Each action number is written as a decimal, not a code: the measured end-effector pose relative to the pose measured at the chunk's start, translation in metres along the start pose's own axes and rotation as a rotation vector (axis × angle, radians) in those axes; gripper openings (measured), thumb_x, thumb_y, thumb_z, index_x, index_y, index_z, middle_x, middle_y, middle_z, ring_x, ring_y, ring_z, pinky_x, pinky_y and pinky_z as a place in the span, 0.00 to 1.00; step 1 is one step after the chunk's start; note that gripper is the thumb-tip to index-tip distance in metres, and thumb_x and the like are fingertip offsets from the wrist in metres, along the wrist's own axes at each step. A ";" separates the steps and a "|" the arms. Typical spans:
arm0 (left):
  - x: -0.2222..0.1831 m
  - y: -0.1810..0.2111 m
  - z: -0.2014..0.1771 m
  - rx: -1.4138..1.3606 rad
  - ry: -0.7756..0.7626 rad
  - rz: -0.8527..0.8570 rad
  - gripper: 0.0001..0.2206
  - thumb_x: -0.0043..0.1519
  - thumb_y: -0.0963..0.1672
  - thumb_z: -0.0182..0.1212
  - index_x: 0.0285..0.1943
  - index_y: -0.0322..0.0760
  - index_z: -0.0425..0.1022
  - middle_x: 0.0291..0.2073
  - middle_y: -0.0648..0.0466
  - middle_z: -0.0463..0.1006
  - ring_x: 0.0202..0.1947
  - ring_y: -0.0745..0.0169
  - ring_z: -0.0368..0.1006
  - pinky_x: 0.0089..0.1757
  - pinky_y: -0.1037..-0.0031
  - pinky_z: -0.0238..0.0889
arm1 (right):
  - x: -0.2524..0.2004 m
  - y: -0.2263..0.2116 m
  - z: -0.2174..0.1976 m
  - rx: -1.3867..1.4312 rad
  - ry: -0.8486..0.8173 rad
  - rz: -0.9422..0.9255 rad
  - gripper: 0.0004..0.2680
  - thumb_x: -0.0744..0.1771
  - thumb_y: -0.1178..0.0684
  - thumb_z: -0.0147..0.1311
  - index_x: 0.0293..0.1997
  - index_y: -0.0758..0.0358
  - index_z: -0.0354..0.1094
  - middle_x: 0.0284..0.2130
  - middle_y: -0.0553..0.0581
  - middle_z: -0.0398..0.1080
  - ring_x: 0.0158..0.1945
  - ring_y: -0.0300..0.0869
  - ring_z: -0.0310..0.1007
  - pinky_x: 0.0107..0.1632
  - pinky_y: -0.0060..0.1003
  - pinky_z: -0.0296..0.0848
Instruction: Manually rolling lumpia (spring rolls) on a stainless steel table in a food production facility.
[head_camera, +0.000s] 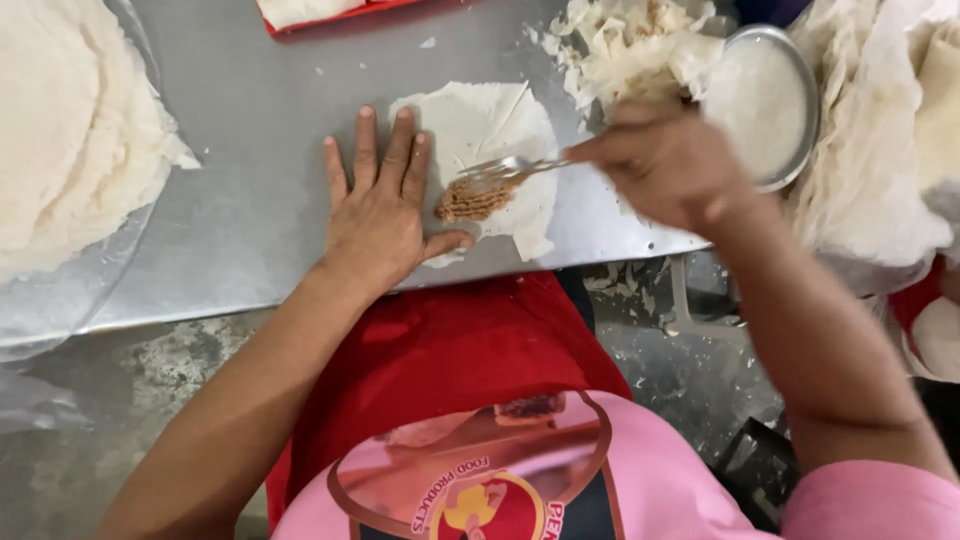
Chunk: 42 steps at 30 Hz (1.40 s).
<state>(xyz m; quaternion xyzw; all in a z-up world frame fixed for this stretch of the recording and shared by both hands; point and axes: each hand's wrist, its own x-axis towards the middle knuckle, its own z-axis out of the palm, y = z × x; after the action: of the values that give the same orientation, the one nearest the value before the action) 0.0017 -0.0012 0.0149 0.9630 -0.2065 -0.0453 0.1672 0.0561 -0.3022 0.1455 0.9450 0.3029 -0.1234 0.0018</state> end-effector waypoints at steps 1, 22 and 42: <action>-0.003 0.000 0.000 -0.011 0.024 -0.004 0.57 0.54 0.70 0.51 0.83 0.32 0.40 0.81 0.46 0.32 0.77 0.33 0.20 0.64 0.27 0.19 | 0.004 -0.008 0.011 -0.096 -0.029 0.004 0.14 0.73 0.49 0.41 0.64 0.39 0.73 0.37 0.46 0.66 0.31 0.39 0.64 0.17 0.30 0.70; 0.005 -0.012 0.003 -0.008 0.367 0.159 0.07 0.65 0.47 0.59 0.40 0.42 0.71 0.40 0.56 0.69 0.23 0.53 0.75 0.27 0.64 0.72 | 0.015 0.121 0.040 0.075 0.552 0.098 0.10 0.68 0.60 0.62 0.54 0.64 0.70 0.40 0.58 0.71 0.46 0.51 0.71 0.47 0.46 0.67; -0.014 -0.002 0.010 -0.004 0.404 0.273 0.12 0.61 0.39 0.62 0.53 0.31 0.78 0.39 0.46 0.71 0.49 0.44 0.66 0.60 0.39 0.42 | 0.018 -0.065 0.121 0.042 0.562 -0.308 0.12 0.71 0.59 0.47 0.61 0.64 0.69 0.46 0.61 0.66 0.50 0.55 0.71 0.53 0.43 0.74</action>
<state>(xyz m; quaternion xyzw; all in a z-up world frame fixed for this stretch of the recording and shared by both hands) -0.0116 0.0036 0.0054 0.9153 -0.2972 0.1708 0.2114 0.0051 -0.2483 0.0283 0.8849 0.4285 0.1375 -0.1203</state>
